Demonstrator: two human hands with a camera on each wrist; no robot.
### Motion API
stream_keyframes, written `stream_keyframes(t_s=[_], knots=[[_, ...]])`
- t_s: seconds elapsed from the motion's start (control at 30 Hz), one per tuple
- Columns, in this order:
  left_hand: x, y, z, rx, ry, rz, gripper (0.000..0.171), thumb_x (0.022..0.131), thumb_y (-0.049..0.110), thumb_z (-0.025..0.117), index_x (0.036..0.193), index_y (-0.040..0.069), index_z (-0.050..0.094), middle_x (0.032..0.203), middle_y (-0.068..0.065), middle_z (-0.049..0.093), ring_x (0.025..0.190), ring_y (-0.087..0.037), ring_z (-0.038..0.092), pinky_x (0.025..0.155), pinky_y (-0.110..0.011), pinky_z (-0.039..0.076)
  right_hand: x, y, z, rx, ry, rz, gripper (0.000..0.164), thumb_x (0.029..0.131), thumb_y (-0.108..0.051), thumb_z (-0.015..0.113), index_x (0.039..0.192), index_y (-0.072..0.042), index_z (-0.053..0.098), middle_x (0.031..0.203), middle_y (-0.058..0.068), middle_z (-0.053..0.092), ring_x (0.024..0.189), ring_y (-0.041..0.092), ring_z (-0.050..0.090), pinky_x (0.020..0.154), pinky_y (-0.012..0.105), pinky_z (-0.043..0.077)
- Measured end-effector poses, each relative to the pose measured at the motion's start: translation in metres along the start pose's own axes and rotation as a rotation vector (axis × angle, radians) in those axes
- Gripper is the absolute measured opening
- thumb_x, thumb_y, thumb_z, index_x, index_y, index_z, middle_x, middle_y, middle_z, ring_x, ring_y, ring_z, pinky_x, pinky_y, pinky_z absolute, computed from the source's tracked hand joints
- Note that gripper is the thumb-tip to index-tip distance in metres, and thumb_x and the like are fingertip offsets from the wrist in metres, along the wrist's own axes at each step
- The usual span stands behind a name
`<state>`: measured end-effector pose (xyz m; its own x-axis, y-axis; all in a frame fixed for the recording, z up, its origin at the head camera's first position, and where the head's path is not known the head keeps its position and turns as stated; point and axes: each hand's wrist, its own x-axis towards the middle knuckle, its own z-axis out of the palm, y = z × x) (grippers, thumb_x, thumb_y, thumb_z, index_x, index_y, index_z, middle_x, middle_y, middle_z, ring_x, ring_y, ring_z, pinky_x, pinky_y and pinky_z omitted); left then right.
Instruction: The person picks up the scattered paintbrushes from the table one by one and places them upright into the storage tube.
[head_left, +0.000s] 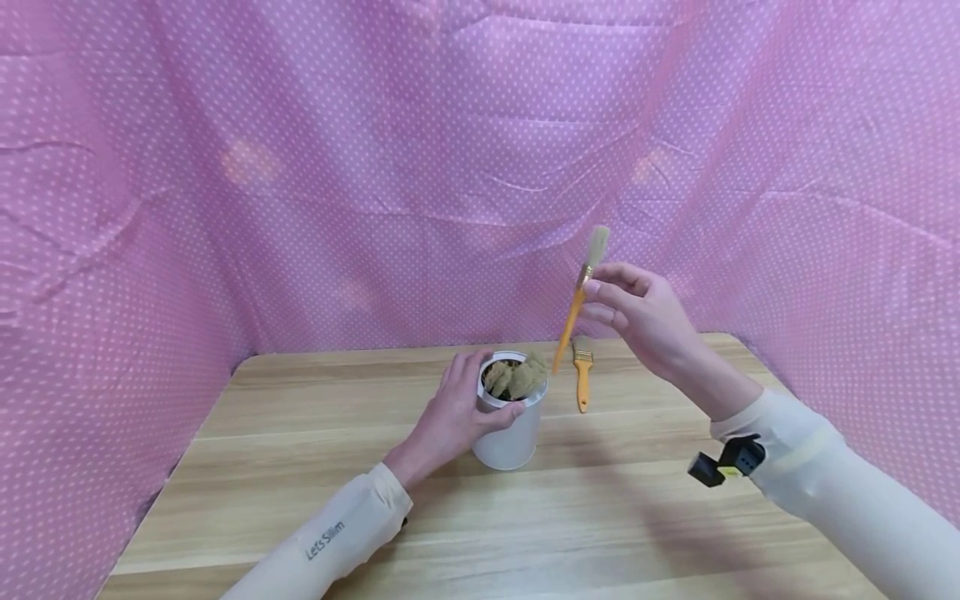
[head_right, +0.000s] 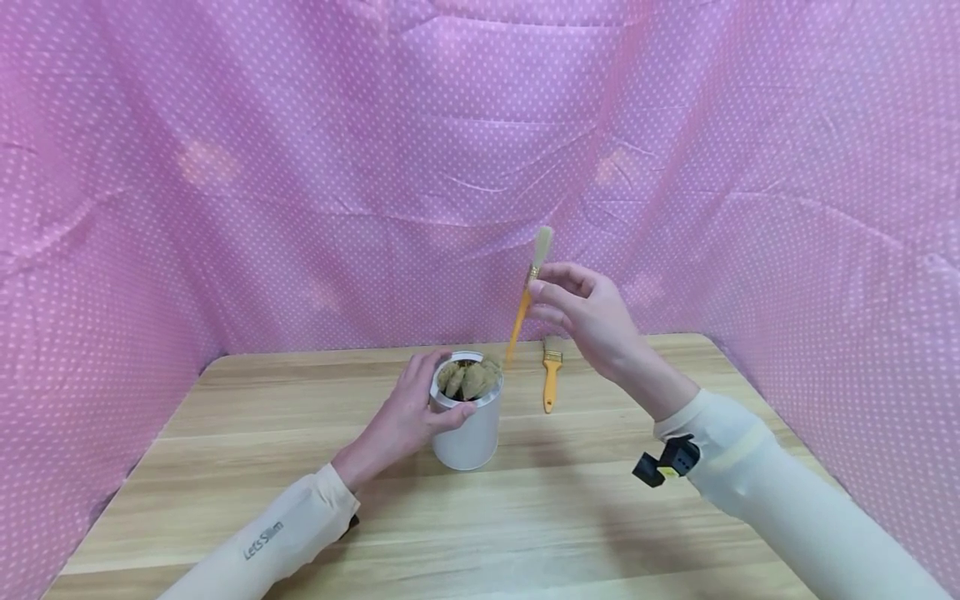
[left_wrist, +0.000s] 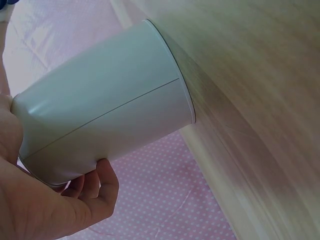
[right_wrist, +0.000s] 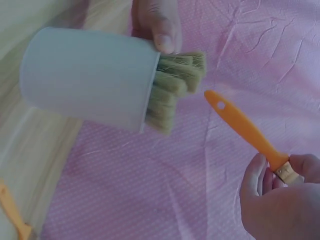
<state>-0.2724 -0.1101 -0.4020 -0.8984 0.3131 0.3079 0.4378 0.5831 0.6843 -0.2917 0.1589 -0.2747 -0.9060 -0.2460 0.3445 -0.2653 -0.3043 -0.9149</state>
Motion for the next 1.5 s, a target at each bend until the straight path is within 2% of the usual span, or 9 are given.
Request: stream_keyframes(t_s=[0.13, 0.23, 0.5, 0.73, 0.9, 1.07, 1.27, 1.4, 1.5], knots=[[0.000, 0.000, -0.001, 0.003, -0.001, 0.004, 0.100, 0.082, 0.066, 0.074, 0.156, 0.012, 0.034, 0.140, -0.010, 0.043, 0.127, -0.023, 0.041, 0.099, -0.050, 0.046, 0.008, 0.001, 0.013, 0.034, 0.019, -0.057, 0.025, 0.094, 0.001, 0.071, 0.115, 0.009, 0.061, 0.108, 0.019, 0.067, 0.101, 0.029, 0.068, 0.095, 0.041, 0.051], [-0.001, 0.000, -0.001, 0.000, -0.005, -0.003, 0.100, 0.081, 0.067, 0.074, 0.155, 0.013, 0.035, 0.140, -0.010, 0.044, 0.126, -0.023, 0.041, 0.099, -0.050, 0.046, 0.012, 0.006, 0.023, 0.014, 0.011, -0.078, 0.025, 0.094, 0.002, 0.070, 0.117, 0.009, 0.061, 0.110, 0.020, 0.067, 0.101, 0.031, 0.068, 0.097, 0.042, 0.051], [0.000, 0.000, -0.001, -0.009, 0.006, 0.008, 0.095, 0.082, 0.064, 0.075, 0.153, 0.014, 0.037, 0.134, -0.005, 0.045, 0.123, -0.022, 0.042, 0.097, -0.049, 0.046, 0.016, 0.028, 0.046, -0.223, -0.057, -0.053, 0.027, 0.095, -0.005, 0.072, 0.119, 0.002, 0.063, 0.113, 0.017, 0.068, 0.103, 0.030, 0.069, 0.097, 0.044, 0.051], [0.001, 0.001, 0.000, -0.020, 0.001, 0.004, 0.096, 0.081, 0.066, 0.075, 0.154, 0.018, 0.035, 0.131, -0.002, 0.044, 0.120, -0.020, 0.042, 0.095, -0.049, 0.047, 0.014, 0.043, 0.058, -0.352, -0.119, -0.021, 0.033, 0.094, -0.007, 0.073, 0.123, 0.000, 0.060, 0.114, 0.020, 0.066, 0.104, 0.035, 0.068, 0.090, 0.043, 0.055], [0.000, 0.002, 0.000, -0.011, -0.004, 0.000, 0.096, 0.082, 0.063, 0.076, 0.155, 0.017, 0.035, 0.130, -0.001, 0.044, 0.119, -0.020, 0.042, 0.094, -0.047, 0.048, 0.012, 0.051, 0.061, -0.499, -0.191, -0.069, 0.032, 0.095, -0.008, 0.071, 0.125, -0.006, 0.060, 0.115, 0.015, 0.067, 0.104, 0.029, 0.067, 0.090, 0.045, 0.055], [0.000, 0.001, -0.001, 0.010, -0.009, 0.002, 0.096, 0.083, 0.062, 0.075, 0.156, 0.016, 0.033, 0.132, -0.002, 0.044, 0.120, -0.021, 0.041, 0.094, -0.047, 0.047, 0.010, 0.059, 0.064, -0.676, -0.262, -0.149, 0.019, 0.095, -0.010, 0.071, 0.113, -0.006, 0.065, 0.104, 0.009, 0.070, 0.098, 0.023, 0.067, 0.087, 0.042, 0.055], [-0.001, 0.002, -0.001, 0.000, -0.004, 0.009, 0.092, 0.083, 0.059, 0.077, 0.156, 0.023, 0.033, 0.133, -0.001, 0.043, 0.120, -0.021, 0.041, 0.094, -0.046, 0.047, 0.006, 0.066, 0.066, -0.785, -0.313, -0.155, 0.014, 0.095, -0.013, 0.072, 0.108, -0.013, 0.069, 0.101, -0.002, 0.071, 0.096, 0.016, 0.067, 0.084, 0.042, 0.055], [-0.002, 0.002, -0.001, -0.006, 0.008, 0.011, 0.088, 0.083, 0.056, 0.078, 0.153, 0.021, 0.038, 0.133, -0.001, 0.044, 0.120, -0.021, 0.042, 0.093, -0.048, 0.048, 0.005, 0.068, 0.066, -0.838, -0.328, -0.174, 0.014, 0.094, -0.016, 0.073, 0.108, -0.016, 0.070, 0.100, -0.006, 0.071, 0.094, 0.013, 0.066, 0.081, 0.044, 0.054], [-0.002, 0.003, 0.000, -0.003, 0.011, 0.014, 0.086, 0.084, 0.056, 0.078, 0.151, 0.019, 0.039, 0.134, -0.001, 0.044, 0.121, -0.021, 0.042, 0.093, -0.048, 0.048, 0.004, 0.068, 0.066, -0.857, -0.319, -0.184, 0.019, 0.094, -0.018, 0.073, 0.112, -0.013, 0.072, 0.102, -0.008, 0.071, 0.094, 0.013, 0.064, 0.080, 0.046, 0.053]])
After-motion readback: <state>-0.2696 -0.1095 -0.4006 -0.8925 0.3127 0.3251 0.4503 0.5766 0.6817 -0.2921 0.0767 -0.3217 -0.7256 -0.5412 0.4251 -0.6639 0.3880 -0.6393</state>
